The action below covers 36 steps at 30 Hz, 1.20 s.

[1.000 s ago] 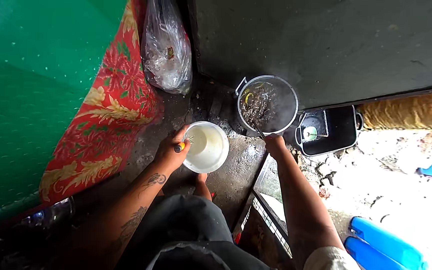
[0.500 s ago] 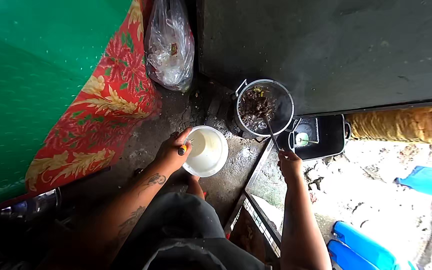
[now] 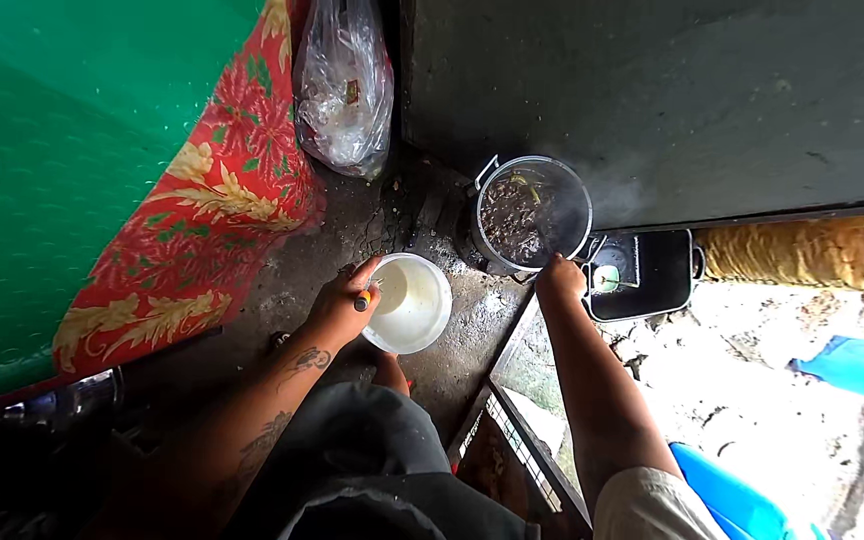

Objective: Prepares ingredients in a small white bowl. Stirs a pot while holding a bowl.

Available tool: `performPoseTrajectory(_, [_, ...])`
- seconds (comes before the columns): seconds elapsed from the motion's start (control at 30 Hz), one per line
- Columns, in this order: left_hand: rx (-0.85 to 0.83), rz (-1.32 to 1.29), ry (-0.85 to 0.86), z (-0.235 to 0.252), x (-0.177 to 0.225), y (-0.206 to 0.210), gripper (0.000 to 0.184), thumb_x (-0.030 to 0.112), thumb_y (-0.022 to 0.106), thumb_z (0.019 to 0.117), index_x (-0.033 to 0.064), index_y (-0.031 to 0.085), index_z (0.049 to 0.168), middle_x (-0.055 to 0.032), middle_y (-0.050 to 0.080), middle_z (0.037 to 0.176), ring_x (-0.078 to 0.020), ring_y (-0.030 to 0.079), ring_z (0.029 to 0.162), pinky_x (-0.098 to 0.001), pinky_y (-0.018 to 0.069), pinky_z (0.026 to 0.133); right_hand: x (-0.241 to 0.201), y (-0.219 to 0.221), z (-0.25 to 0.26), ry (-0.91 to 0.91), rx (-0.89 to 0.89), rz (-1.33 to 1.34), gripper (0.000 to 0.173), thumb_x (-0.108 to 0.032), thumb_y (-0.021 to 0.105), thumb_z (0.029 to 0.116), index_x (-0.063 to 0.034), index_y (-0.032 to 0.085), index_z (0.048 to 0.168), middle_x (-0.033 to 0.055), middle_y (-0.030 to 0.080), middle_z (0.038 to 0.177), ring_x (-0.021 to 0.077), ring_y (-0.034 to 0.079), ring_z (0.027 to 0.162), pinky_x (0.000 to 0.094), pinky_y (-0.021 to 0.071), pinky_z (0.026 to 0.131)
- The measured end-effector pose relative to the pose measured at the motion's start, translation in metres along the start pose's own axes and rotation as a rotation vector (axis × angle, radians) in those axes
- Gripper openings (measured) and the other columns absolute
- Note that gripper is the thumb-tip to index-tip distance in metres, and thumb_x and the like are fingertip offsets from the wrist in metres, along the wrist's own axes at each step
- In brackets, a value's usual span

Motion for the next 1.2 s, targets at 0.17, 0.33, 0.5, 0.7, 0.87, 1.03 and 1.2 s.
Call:
performPoseTrajectory(0.17, [-0.012, 0.011, -0.019, 0.001, -0.01, -0.003, 0.046, 0.013, 0.055, 0.1037, 0.0108, 0.053, 0.15, -0.023, 0.065, 0.127, -0.0381, 0.064, 0.117, -0.0564, 0.0502, 0.097, 0.001, 0.002, -0.038, -0.104, -0.065, -0.111, 0.04, -0.013, 0.035, 0.1073, -0.006, 0.058, 0.14, 0.0194, 0.063, 0.137, 0.0355, 0.061, 0.128, 0.0573, 0.0503, 0.099])
performPoseTrajectory(0.33, [-0.011, 0.02, -0.044, 0.001, -0.017, 0.003, 0.048, 0.013, 0.055, 0.1037, 0.0107, 0.051, 0.151, -0.0236, 0.065, 0.128, -0.0393, 0.064, 0.116, -0.0569, 0.0504, 0.096, -0.015, 0.013, -0.054, -0.17, -0.083, -0.143, 0.041, -0.01, 0.036, 0.1067, -0.0088, 0.054, 0.144, 0.0191, 0.064, 0.134, 0.0358, 0.062, 0.126, 0.0553, 0.0522, 0.098])
performPoseTrajectory(0.5, [-0.021, 0.02, -0.053, 0.0, -0.021, 0.011, 0.047, 0.014, 0.054, 0.1037, 0.0137, 0.052, 0.151, -0.0236, 0.065, 0.125, -0.0382, 0.066, 0.112, -0.0571, 0.052, 0.093, -0.01, 0.012, -0.008, -0.129, 0.017, -0.145, 0.045, -0.016, 0.045, 0.1047, -0.0155, 0.052, 0.149, 0.0193, 0.062, 0.138, 0.0375, 0.061, 0.127, 0.057, 0.0509, 0.098])
performPoseTrajectory(0.7, [-0.04, 0.057, -0.022, 0.0, -0.019, 0.02, 0.048, 0.014, 0.054, 0.1033, 0.0154, 0.052, 0.151, -0.0221, 0.066, 0.124, -0.0368, 0.067, 0.109, -0.0551, 0.0534, 0.09, 0.002, 0.002, 0.051, -0.135, 0.138, -0.201, 0.05, -0.008, 0.055, 0.1005, -0.0115, 0.048, 0.15, 0.0273, 0.058, 0.136, 0.0457, 0.062, 0.119, 0.0597, 0.0534, 0.091])
performPoseTrajectory(0.87, [-0.06, 0.072, 0.019, 0.0, -0.012, 0.022, 0.046, 0.013, 0.055, 0.1037, 0.0121, 0.054, 0.15, -0.0229, 0.066, 0.123, -0.0377, 0.067, 0.108, -0.055, 0.0538, 0.089, 0.021, -0.008, 0.047, -0.037, 0.133, -0.178, 0.04, -0.008, 0.052, 0.1005, -0.0053, 0.054, 0.141, 0.0244, 0.063, 0.131, 0.042, 0.062, 0.122, 0.059, 0.0532, 0.091])
performPoseTrajectory(1.03, [-0.046, 0.049, 0.028, -0.001, -0.016, 0.021, 0.049, 0.014, 0.055, 0.1027, 0.0142, 0.052, 0.151, -0.0217, 0.066, 0.121, -0.0368, 0.067, 0.105, -0.0548, 0.0542, 0.087, 0.027, -0.031, 0.006, -0.012, -0.019, -0.248, 0.033, -0.011, 0.047, 0.1025, -0.0022, 0.062, 0.131, 0.0195, 0.066, 0.132, 0.0356, 0.061, 0.128, 0.0567, 0.0501, 0.098])
performPoseTrajectory(1.2, [-0.067, 0.041, -0.032, -0.003, -0.014, 0.014, 0.049, 0.016, 0.054, 0.1047, 0.0085, 0.048, 0.153, -0.0232, 0.064, 0.128, -0.0383, 0.066, 0.112, -0.057, 0.0519, 0.093, 0.028, -0.036, 0.014, -0.091, -0.148, -0.173, 0.036, -0.01, 0.056, 0.0982, 0.0052, 0.06, 0.13, 0.0255, 0.06, 0.138, 0.0391, 0.056, 0.133, 0.0607, 0.0448, 0.104])
Point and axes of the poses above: each hand's wrist, its own z-axis towards the middle knuckle, its own y-axis out of the palm, x = y × z, the point moved 5 cm from there along z, towards the middle knuckle
